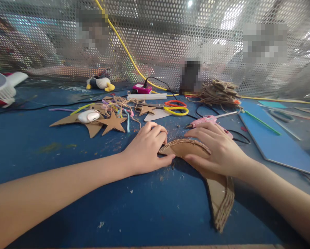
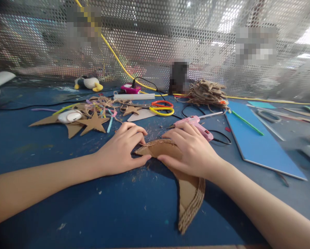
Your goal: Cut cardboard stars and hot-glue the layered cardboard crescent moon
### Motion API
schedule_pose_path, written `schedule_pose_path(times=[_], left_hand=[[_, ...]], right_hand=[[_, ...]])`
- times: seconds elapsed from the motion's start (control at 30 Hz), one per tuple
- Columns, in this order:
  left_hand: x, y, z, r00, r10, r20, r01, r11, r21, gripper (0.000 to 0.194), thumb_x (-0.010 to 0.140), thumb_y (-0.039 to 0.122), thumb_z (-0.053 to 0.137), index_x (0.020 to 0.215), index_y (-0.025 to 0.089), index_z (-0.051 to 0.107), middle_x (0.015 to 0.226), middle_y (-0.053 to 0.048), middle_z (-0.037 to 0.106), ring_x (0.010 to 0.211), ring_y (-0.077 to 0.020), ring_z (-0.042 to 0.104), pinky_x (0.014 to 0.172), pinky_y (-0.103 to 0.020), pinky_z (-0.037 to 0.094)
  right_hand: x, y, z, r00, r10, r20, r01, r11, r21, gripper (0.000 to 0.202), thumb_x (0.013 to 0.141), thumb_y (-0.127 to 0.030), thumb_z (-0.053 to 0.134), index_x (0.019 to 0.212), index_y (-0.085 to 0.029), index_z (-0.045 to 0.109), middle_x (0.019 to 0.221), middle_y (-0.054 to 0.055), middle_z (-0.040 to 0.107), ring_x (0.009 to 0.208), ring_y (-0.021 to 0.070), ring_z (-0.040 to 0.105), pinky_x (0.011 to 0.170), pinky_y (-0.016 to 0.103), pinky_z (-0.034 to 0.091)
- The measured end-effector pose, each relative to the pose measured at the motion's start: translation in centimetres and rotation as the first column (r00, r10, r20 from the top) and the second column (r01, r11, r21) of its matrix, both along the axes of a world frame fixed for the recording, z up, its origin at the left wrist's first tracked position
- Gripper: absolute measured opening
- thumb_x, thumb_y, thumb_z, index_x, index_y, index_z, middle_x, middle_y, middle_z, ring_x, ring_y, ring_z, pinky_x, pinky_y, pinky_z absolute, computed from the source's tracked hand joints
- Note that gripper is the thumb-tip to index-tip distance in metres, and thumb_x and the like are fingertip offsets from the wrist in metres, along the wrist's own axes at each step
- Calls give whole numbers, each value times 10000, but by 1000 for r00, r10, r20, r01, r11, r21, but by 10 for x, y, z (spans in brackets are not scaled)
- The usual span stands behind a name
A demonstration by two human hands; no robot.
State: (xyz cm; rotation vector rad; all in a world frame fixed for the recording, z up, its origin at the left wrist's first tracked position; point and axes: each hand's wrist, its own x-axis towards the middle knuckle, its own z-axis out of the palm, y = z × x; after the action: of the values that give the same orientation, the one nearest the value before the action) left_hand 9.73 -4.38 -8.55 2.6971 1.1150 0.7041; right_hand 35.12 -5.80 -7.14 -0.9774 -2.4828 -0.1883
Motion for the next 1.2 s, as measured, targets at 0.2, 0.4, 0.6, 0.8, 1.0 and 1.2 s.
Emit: schedule_pose_path(times=[0.2, 0.4, 0.6, 0.8, 1.0, 1.2], left_hand=[[1, 1, -2, 1000, 6, 3, -6, 1000, 15, 318, 819, 465, 693, 806, 192, 532, 1081, -114, 640, 1146, -332, 486, 1025, -505, 442], [0, 1, 0, 1000, -20, -2, 20, 1000, 13, 333, 845, 486, 673, 769, 184, 554, 1125, -122, 645, 1159, -335, 482, 1024, -511, 444], [-2, 0, 0, 999, -32, -34, 34, 998, 59, 246, 963, 288, 492, 795, 163, 621, 1137, -123, 648, 1158, -311, 482, 1044, -506, 427], [-2, 1, -1, 999, -43, -6, 43, 995, 88, 253, 962, 243, 488, 795, 159, 659, 1124, -116, 665, 1136, -301, 482, 1039, -510, 436], [-1, 1, -1, 999, -39, -3, 39, 995, 93, 262, 960, 217, 485, 788, 155, 672, 1119, -113, 673, 1128, -296, 484, 1030, -502, 442], [-1, 2, -2, 999, -32, -11, 33, 996, 87, 259, 959, 213, 485, 788, 152, 670, 1119, -107, 674, 1128, -295, 483, 1026, -489, 443]], right_hand=[[-4, -8, 0, 987, -20, 162, 30, 998, -60, 641, 864, -612, 657, 1338, -185, 588, 1239, 152, 678, 1267, 386, 484, 1044, 573, 433], [-3, -5, -2, 985, -52, 164, 64, 996, -69, 538, 843, -419, 693, 1295, -150, 585, 1204, 193, 643, 1236, 369, 501, 1001, 543, 470], [-3, -4, -2, 985, 12, 169, 9, 993, -120, 459, 881, -308, 632, 1319, -187, 565, 1287, 130, 652, 1264, 352, 456, 1050, 557, 426], [-2, -2, -2, 984, 49, 171, -21, 987, -162, 424, 899, -308, 619, 1321, -266, 602, 1342, 62, 650, 1229, 336, 480, 1059, 553, 401], [-3, -1, -3, 981, 47, 190, -16, 987, -162, 458, 894, -291, 612, 1350, -256, 592, 1345, 67, 646, 1229, 347, 476, 1074, 564, 376], [-4, -2, 0, 974, 54, 220, -14, 984, -180, 417, 935, -323, 571, 1348, -276, 588, 1345, 79, 634, 1189, 336, 495, 1044, 569, 393]])
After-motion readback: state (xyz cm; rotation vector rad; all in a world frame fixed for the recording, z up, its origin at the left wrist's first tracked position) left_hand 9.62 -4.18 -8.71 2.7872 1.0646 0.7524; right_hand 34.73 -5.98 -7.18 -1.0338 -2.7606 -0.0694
